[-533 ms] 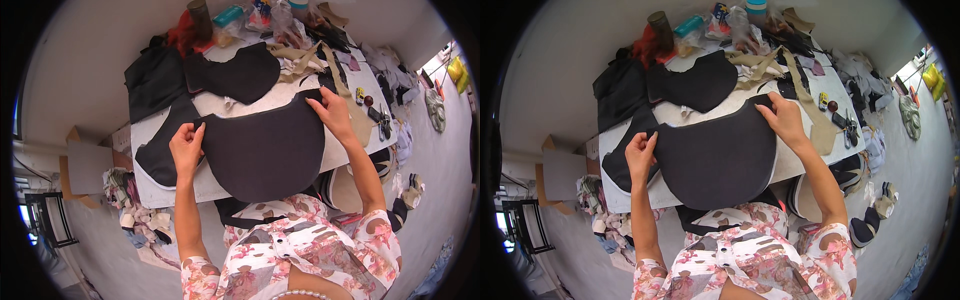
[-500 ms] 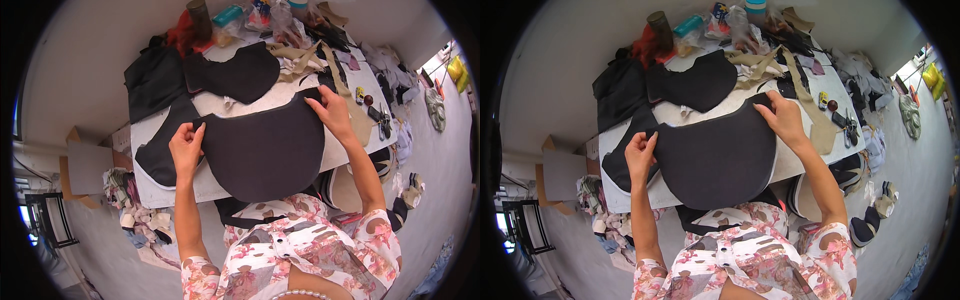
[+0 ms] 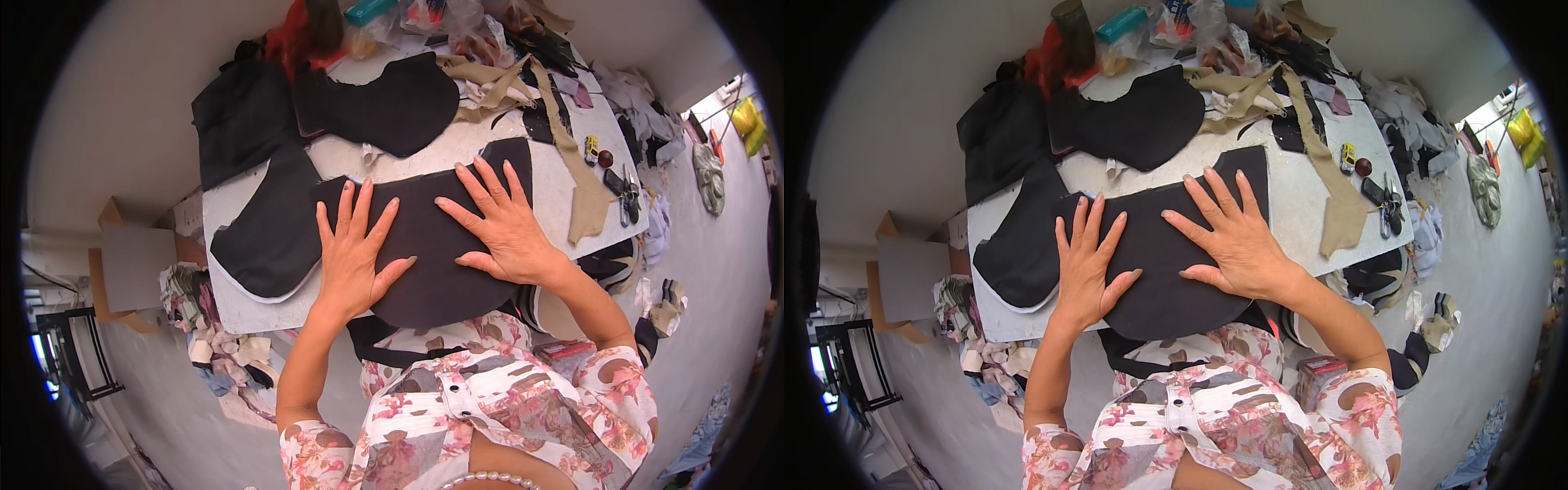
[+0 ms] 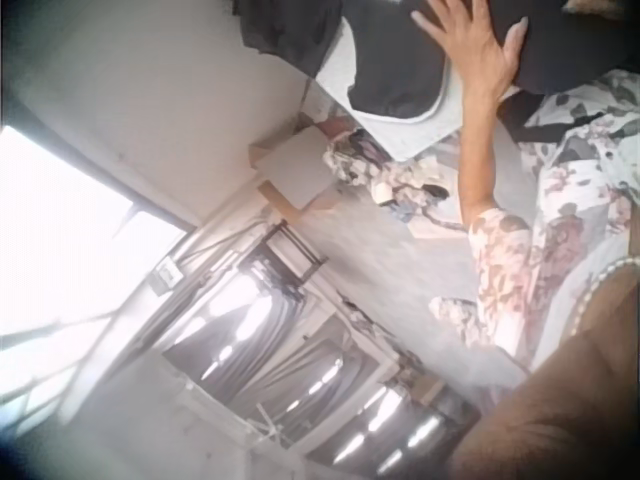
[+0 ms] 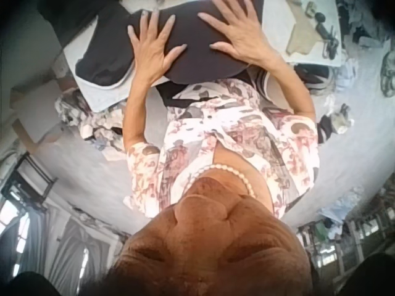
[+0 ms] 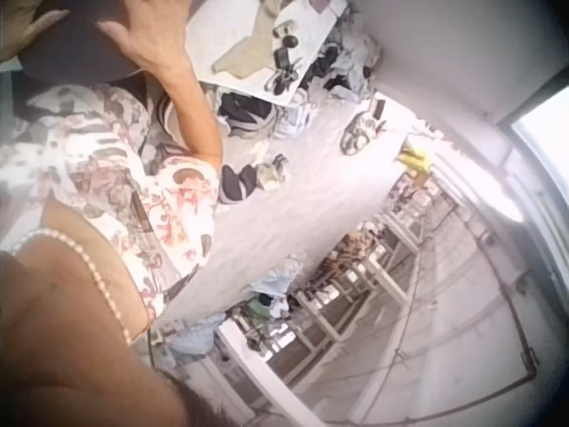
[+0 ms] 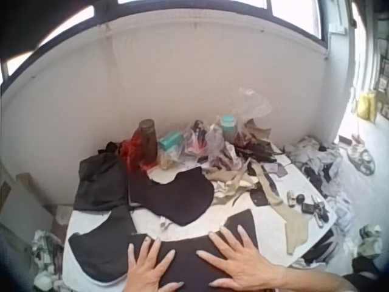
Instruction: The person repeatedly picks up, unfolds, and folds black fabric pieces on a cluttered work table. The person handles the fabric by hand, smoothing and aligning edges before folding each piece and placing it back on the table.
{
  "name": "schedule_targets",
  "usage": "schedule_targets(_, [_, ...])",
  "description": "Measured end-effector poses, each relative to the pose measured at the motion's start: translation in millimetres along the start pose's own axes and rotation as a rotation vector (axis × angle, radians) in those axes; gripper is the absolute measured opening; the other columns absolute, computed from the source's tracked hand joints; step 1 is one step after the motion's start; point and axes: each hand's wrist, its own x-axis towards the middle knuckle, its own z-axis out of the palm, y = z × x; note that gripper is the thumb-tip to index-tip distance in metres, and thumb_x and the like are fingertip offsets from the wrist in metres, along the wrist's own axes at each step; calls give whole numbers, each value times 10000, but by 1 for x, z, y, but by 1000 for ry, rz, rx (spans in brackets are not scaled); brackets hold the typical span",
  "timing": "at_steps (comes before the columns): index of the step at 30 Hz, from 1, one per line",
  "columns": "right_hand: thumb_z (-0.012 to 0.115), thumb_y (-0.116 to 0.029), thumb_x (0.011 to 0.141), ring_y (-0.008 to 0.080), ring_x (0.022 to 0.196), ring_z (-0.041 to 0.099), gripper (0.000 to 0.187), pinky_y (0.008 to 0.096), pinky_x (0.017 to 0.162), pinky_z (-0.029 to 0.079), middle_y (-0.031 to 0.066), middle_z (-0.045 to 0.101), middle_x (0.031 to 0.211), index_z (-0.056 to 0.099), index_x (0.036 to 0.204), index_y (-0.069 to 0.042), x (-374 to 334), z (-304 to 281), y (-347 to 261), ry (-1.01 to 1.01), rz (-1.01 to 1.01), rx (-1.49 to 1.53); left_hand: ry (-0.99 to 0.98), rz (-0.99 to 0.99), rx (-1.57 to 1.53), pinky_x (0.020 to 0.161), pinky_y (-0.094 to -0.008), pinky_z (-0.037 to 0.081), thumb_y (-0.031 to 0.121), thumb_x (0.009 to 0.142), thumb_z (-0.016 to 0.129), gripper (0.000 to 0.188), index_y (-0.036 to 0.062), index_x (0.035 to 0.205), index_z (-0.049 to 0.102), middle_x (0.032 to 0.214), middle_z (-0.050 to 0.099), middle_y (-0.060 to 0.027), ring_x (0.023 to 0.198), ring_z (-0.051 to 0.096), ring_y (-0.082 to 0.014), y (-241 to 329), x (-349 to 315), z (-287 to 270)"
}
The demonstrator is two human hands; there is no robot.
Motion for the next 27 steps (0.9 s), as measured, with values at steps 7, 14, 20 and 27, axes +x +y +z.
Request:
schedule_targets(7, [633, -460, 819, 404, 1428, 172, 718, 557, 1155, 78, 203, 256, 1526, 422, 1433, -154, 4, -14, -10, -87, 28, -57, 77, 11, -108, 1127, -605, 46, 498, 823, 639, 714, 155, 1421, 457, 1542, 255, -181, 1449, 166, -366, -5, -3, 3])
schedule_targets(14, [750, -45, 727, 279, 862, 646, 213, 350, 739, 514, 103, 670, 907, 667, 923, -31, 96, -39, -81, 342, -216, 350, 644, -108, -422, 1107, -559, 206, 333, 885, 633, 458, 102, 1277, 578, 1405, 464, -167, 1377, 341, -367, -27, -52, 9])
schedule_targets(20, [734, -271, 765, 298, 684, 653, 242, 393, 614, 497, 92, 658, 699, 661, 811, -45, 224, 74, -178, -199, -365, 366, 1222, -682, -526, 890, -333, 468, 87, 938, 582, 129, -12, 950, 663, 977, 689, -102, 1026, 617, -224, -88, -129, 10])
schedule_targets(27, [687, -160, 776, 350, 800, 656, 137, 434, 707, 510, 172, 668, 771, 677, 796, -24, 274, 175, -208, -196, -319, 92, 1396, -953, -557, 875, -291, 461, 153, 968, 557, 221, -41, 973, 660, 943, 711, -101, 895, 638, -147, -132, -173, 2])
